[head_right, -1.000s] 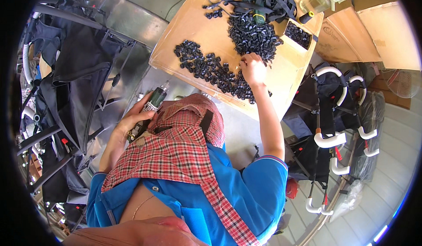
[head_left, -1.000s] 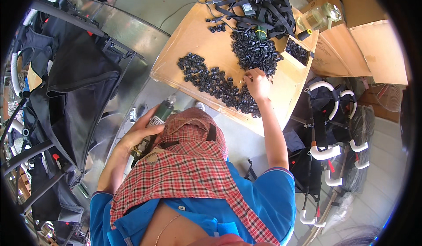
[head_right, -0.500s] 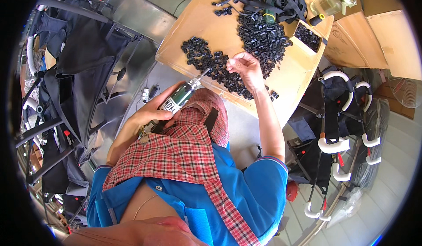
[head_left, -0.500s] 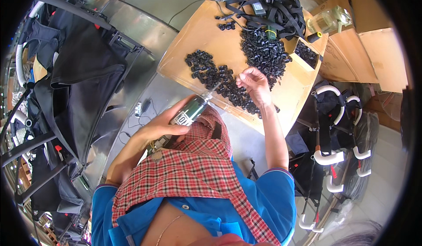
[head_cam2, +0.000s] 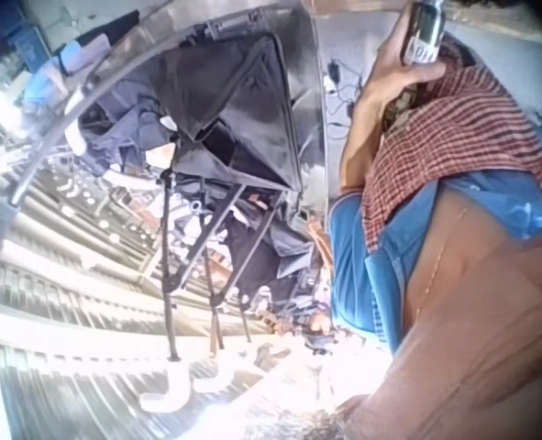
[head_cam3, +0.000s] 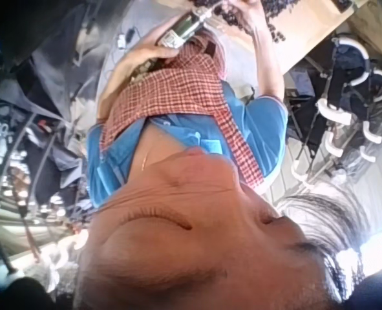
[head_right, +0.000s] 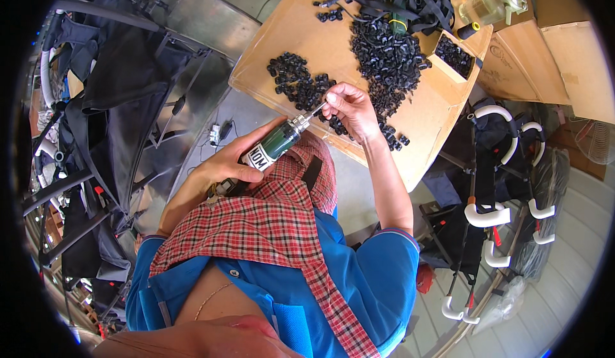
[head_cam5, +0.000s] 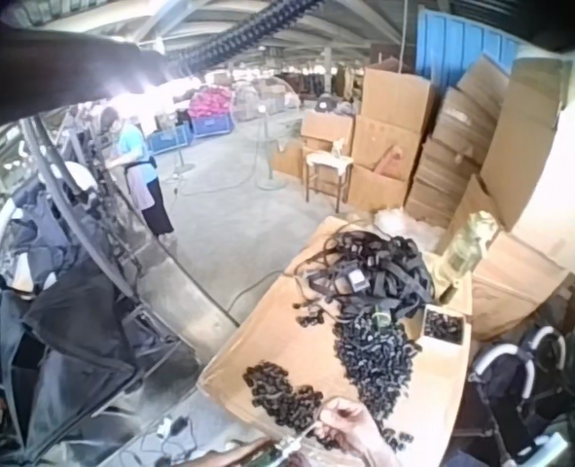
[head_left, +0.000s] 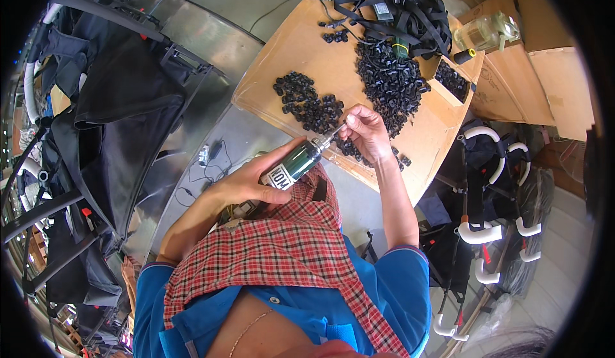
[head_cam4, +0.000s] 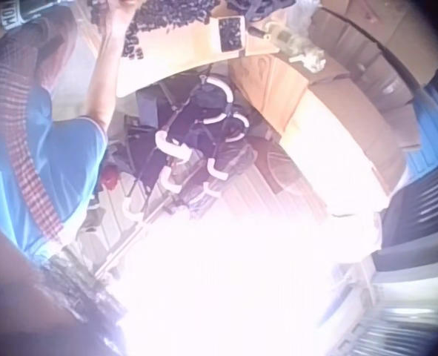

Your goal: The person uses a cordless drill to attach black plastic fasteners to a stroller frame, securing the fabric seat and canopy. They repeatedly pick fasteners from a pile on a table, position the stroller, and drive the fasteners into place.

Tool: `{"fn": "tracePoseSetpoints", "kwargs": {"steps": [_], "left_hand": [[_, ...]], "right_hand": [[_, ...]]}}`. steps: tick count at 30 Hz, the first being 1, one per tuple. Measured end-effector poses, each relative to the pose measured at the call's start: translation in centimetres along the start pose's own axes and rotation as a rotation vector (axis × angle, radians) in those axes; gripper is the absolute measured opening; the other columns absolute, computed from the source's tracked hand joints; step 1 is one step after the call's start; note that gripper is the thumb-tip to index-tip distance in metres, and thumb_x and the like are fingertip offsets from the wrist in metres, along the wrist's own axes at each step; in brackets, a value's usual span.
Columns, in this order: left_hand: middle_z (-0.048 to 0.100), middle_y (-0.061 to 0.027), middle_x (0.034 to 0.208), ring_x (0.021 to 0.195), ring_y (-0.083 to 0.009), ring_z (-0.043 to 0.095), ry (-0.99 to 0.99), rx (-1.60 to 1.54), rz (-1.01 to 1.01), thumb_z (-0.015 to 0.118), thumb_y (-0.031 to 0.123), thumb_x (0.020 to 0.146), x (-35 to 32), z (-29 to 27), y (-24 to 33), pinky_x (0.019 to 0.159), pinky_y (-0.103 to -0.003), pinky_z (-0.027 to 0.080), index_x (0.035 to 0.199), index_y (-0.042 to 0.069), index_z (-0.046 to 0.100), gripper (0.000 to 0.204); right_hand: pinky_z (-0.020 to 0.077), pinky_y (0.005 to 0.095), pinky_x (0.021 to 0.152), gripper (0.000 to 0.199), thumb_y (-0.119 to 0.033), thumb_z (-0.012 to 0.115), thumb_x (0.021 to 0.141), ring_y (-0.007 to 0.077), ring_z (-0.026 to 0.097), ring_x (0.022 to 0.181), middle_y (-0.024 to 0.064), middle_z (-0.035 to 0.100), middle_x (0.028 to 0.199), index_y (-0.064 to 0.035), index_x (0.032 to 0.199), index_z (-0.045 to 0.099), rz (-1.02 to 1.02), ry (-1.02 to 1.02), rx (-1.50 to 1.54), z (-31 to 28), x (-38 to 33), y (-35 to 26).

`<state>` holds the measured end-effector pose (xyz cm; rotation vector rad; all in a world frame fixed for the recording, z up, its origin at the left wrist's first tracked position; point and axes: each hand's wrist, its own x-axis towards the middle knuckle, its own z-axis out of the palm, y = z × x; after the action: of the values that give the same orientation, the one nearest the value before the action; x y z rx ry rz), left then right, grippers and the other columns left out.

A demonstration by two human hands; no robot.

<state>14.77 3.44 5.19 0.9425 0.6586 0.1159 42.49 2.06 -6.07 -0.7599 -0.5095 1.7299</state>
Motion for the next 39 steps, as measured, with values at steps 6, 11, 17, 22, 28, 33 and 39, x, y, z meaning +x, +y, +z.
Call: {"fn": "tracePoseSetpoints", "kwargs": {"steps": [6,11,17,22,28,33,39], "left_hand": [[0.055,-0.0039,0.113,0.087,-0.0100,0.055,0.009,0.010,-0.008,0.085,0.035,0.069,0.3,-0.1,0.0,0.071,-0.023,0.043,0.153,0.010,0.019,0.109],[0.056,-0.0041,0.109,0.082,-0.0099,0.056,-0.034,0.047,-0.095,0.082,0.033,0.071,0.4,-0.5,-0.1,0.067,-0.023,0.044,0.153,0.010,0.017,0.107],[0.057,-0.0028,0.090,0.065,-0.0103,0.056,-0.077,-0.029,0.042,0.079,0.032,0.074,0.8,-0.3,-0.8,0.057,-0.023,0.043,0.153,0.008,0.017,0.103],[0.057,-0.0062,0.097,0.069,-0.0110,0.056,-0.097,-0.081,-0.007,0.079,0.038,0.072,0.3,-0.1,0.3,0.059,-0.024,0.044,0.153,0.008,0.016,0.107],[0.053,-0.0068,0.123,0.093,-0.0113,0.055,-0.044,0.020,0.011,0.077,0.038,0.073,0.4,-0.2,-0.4,0.080,-0.024,0.044,0.153,0.009,0.020,0.102],[0.060,-0.0058,0.094,0.073,-0.0108,0.058,-0.064,0.005,0.084,0.077,0.037,0.074,0.1,-0.1,-0.3,0.065,-0.024,0.045,0.154,0.011,0.017,0.103],[0.057,-0.0089,0.076,0.055,-0.0143,0.056,0.012,-0.225,0.262,0.079,0.025,0.070,-2.4,1.1,2.2,0.050,-0.026,0.045,0.154,0.012,0.008,0.111]], "right_hand": [[0.0524,0.0273,0.063,0.008,-0.008,0.067,0.089,0.0156,0.064,0.068,0.0067,0.067,0.077,-0.0016,0.094,0.065,0.011,-0.032,-0.025,-0.4,0.0,-0.5],[0.0522,0.0252,0.062,0.010,-0.010,0.067,0.090,0.0126,0.063,0.067,0.0056,0.066,0.075,-0.0004,0.090,0.066,-0.017,-0.040,-0.435,-0.3,-0.3,-1.3],[0.0530,0.0253,0.062,0.021,-0.019,0.069,0.089,0.0137,0.063,0.066,0.0058,0.066,0.074,0.0019,0.093,0.066,-0.145,0.048,-0.468,-1.4,-0.6,-1.1],[0.0534,0.0316,0.066,0.013,-0.004,0.069,0.082,0.0226,0.066,0.069,0.0135,0.066,0.086,-0.0015,0.095,0.069,-0.435,0.628,-1.582,-10.4,0.7,-2.4],[0.0515,0.0423,0.070,0.017,0.000,0.068,0.077,0.0365,0.062,0.080,0.0161,0.061,0.088,-0.0012,0.092,0.061,-0.420,0.490,-1.835,-11.4,1.6,-3.5],[0.0525,0.0356,0.065,0.013,0.000,0.068,0.080,0.0289,0.065,0.073,0.0157,0.064,0.082,0.0004,0.089,0.058,-0.426,0.454,-1.702,-11.1,1.5,-4.5],[0.0534,0.0242,0.075,0.018,0.005,0.067,0.085,0.0103,0.065,0.078,0.0056,0.069,0.086,0.0034,0.103,0.065,-0.446,0.202,-0.832,4.9,3.6,-7.6]]}}
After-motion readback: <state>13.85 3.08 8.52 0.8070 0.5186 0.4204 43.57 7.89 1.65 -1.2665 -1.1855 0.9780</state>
